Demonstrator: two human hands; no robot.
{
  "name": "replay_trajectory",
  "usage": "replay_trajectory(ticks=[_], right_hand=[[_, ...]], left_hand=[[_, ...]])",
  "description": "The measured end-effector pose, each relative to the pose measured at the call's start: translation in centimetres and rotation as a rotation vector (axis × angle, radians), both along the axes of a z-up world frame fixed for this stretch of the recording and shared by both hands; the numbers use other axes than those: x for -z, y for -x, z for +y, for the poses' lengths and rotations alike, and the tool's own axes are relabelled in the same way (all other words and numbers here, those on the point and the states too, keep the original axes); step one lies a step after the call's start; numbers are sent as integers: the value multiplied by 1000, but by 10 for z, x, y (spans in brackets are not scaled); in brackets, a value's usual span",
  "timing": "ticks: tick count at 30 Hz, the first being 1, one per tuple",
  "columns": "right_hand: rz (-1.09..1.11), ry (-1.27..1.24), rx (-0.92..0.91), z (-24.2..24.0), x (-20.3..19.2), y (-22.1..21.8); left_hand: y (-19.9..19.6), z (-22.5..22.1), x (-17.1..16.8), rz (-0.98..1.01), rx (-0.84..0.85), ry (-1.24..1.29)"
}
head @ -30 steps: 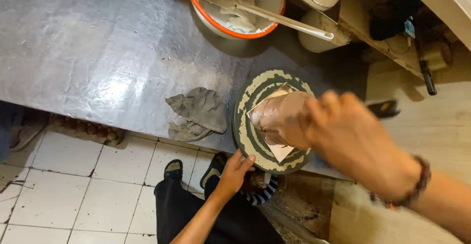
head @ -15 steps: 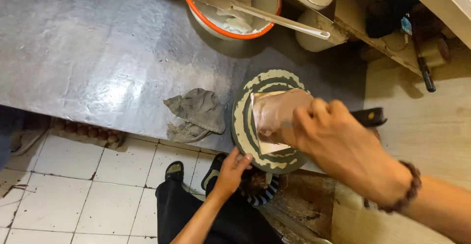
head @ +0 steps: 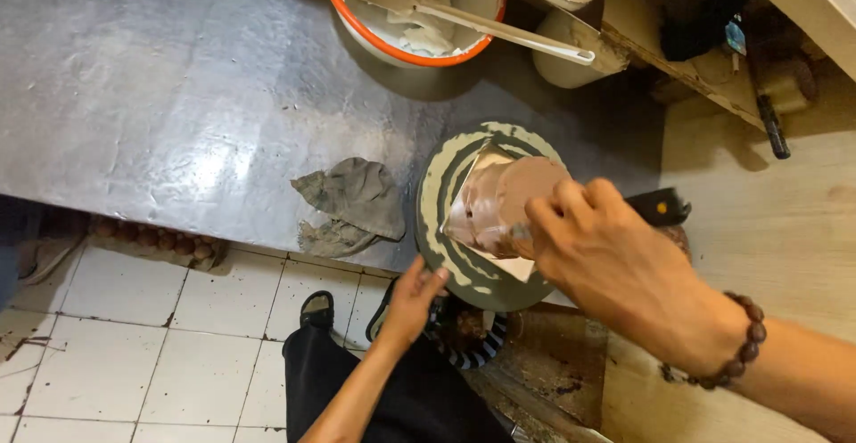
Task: Applying chocolate frosting to the sides and top of a cake using a spatula and a turntable.
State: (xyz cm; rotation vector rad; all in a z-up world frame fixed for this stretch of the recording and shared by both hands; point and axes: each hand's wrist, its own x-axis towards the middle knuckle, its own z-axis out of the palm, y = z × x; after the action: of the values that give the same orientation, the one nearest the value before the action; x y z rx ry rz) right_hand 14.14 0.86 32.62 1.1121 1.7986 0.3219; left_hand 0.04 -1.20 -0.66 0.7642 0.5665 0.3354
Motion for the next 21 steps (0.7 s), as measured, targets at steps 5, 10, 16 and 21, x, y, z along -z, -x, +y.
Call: replay_trajectory(ticks=[5, 10, 16, 21], right_hand=[[-22, 58, 76, 1, 3, -21], [-117, -137, -21, 15, 6, -21], [-41, -81, -18, -7, -6, 12], [-44, -56, -20, -15, -4, 12]], left_hand=[[1, 3, -16, 81, 17, -53], [3, -8, -30, 79, 265, -62], [0, 22, -9, 48, -143, 76], [4, -6, -18, 58, 67, 3]])
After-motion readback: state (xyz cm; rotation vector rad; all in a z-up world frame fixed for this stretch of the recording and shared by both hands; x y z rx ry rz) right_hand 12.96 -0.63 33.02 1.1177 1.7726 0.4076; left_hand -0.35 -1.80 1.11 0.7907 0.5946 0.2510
